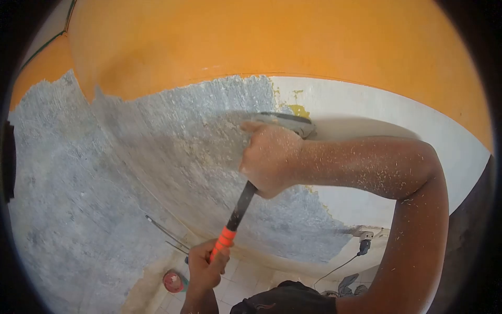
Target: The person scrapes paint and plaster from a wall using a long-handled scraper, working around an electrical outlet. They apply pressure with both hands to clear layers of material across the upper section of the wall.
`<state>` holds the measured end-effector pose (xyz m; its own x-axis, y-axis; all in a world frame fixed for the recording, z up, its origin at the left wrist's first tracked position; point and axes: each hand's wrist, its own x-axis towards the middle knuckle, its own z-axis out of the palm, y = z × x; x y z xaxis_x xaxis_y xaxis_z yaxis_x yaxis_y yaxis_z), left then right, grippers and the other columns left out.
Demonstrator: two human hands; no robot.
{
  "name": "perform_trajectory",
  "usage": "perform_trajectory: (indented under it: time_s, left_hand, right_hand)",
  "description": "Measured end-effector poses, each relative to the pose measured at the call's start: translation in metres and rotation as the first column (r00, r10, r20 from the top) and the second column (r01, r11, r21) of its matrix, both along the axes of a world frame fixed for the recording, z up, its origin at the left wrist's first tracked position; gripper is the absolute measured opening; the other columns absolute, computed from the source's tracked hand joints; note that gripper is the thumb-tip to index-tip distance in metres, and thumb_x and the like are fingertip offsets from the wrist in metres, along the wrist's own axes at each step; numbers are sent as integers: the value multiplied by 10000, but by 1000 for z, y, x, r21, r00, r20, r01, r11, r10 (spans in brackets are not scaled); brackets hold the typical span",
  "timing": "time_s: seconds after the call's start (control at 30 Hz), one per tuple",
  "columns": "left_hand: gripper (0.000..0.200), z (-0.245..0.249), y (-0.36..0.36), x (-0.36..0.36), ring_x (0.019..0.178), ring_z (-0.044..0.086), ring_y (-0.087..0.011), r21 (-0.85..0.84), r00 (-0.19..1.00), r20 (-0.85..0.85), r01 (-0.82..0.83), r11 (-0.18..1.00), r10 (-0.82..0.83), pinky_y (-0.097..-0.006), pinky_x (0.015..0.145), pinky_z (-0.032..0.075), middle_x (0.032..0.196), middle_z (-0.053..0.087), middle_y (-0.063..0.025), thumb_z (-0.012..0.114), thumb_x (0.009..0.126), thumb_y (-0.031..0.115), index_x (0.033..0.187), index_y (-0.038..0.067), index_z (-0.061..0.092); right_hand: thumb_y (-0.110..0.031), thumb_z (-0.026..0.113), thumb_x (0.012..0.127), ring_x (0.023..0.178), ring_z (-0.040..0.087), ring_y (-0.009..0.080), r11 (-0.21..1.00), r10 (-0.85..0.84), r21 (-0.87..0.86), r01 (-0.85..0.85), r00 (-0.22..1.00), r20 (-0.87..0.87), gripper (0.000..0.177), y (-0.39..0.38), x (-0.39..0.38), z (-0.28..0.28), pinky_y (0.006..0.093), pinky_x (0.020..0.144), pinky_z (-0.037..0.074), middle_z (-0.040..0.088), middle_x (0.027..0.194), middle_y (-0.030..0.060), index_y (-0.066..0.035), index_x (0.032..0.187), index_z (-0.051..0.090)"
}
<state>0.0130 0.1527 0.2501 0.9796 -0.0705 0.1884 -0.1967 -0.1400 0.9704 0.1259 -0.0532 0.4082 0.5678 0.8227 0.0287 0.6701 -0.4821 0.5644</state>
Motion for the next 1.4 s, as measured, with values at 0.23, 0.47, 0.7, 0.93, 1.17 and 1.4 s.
perform_trajectory:
  time_s: [0.23, 0.47, 0.7, 0.93, 1.17, 1.4]
  left_hand:
    - [195, -1, 0, -7, 549, 385, -39, 32, 999, 41, 20, 999, -21, -216, 488, 334, 563, 457, 17, 614, 837, 161, 873, -30, 625]
    - [185, 3, 0, 4, 543, 379, -35, -1, 1000, -1, 12, 1000, -12, -213, 485, 324, 571, 451, 38, 610, 841, 153, 879, -27, 629]
    - [178, -6, 7, 3, 534, 362, -40, 27, 999, -25, 21, 999, -20, -221, 482, 313, 560, 423, 43, 622, 836, 160, 844, -17, 632]
    - [192, 1, 5, 6, 535, 366, -39, -11, 999, -34, 6, 1000, -7, -223, 485, 320, 559, 427, 42, 630, 836, 169, 849, -22, 635]
    - [269, -5, -2, 7, 415, 393, -28, -2, 997, 23, 70, 998, -70, -187, 395, 321, 541, 468, 27, 567, 876, 203, 918, -57, 619]
    - [207, -3, -5, 1, 462, 382, -15, -77, 991, -87, 99, 992, -105, -197, 438, 315, 567, 462, 55, 589, 869, 172, 919, -22, 643]
  right_hand:
    - [-253, 609, 622, 602, 628, 244, 997, -63, -43, 61, 997, -39, 156, 3, -8, 6, 396, 1058, 268, 616, 587, 91, -105, 626, 658]
    - [-256, 601, 616, 603, 629, 252, 996, -73, -49, 72, 997, -3, 168, 6, -6, 9, 392, 1047, 280, 614, 581, 91, -99, 626, 662]
    - [-256, 608, 600, 502, 587, 257, 999, -48, -26, 47, 998, -45, 164, 3, -8, 1, 413, 1033, 304, 561, 492, 80, -96, 564, 607]
    - [-269, 618, 593, 576, 618, 244, 996, -90, -10, 90, 996, 17, 173, 4, -9, 6, 367, 1005, 316, 602, 551, 92, -99, 573, 646]
    - [-264, 633, 583, 556, 593, 231, 997, -41, -60, 40, 999, -14, 162, 1, -10, 12, 331, 902, 364, 604, 555, 80, -103, 581, 649]
    - [-277, 626, 572, 556, 611, 243, 992, -76, -100, 72, 996, -38, 168, 0, -16, 13, 397, 1037, 291, 594, 540, 75, -109, 582, 635]
